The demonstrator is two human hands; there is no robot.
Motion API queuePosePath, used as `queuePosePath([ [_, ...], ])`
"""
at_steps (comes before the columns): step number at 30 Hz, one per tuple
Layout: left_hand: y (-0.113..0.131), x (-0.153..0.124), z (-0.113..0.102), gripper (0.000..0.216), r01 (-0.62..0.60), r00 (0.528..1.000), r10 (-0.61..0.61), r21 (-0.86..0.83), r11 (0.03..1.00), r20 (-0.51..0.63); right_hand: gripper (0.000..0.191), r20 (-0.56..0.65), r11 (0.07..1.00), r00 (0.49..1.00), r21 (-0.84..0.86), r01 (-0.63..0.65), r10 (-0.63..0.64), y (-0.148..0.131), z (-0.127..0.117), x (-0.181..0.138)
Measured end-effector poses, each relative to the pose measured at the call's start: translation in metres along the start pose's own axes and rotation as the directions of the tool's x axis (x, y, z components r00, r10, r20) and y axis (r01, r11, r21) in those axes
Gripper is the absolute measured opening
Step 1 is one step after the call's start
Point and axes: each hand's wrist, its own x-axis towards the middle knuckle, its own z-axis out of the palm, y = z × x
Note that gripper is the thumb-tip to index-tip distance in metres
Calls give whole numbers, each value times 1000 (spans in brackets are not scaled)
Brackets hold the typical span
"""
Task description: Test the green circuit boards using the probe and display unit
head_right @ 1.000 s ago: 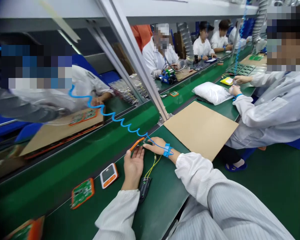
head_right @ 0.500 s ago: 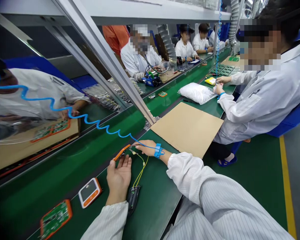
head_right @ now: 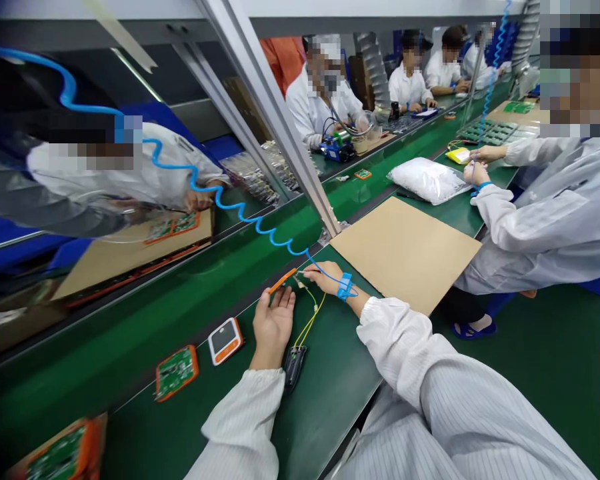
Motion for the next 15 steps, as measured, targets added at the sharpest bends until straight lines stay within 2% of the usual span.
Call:
queuePosePath([
  [6,2,-3,2,30,6,1000,-6,-26,1000,24,22,-32,996,996,-24,88,-89,3,-2,-1],
  [15,1,-2,-2,31,5,994,-5,-2,1000,106,21,-18,994,995,-38,100,-100,7,0,1],
])
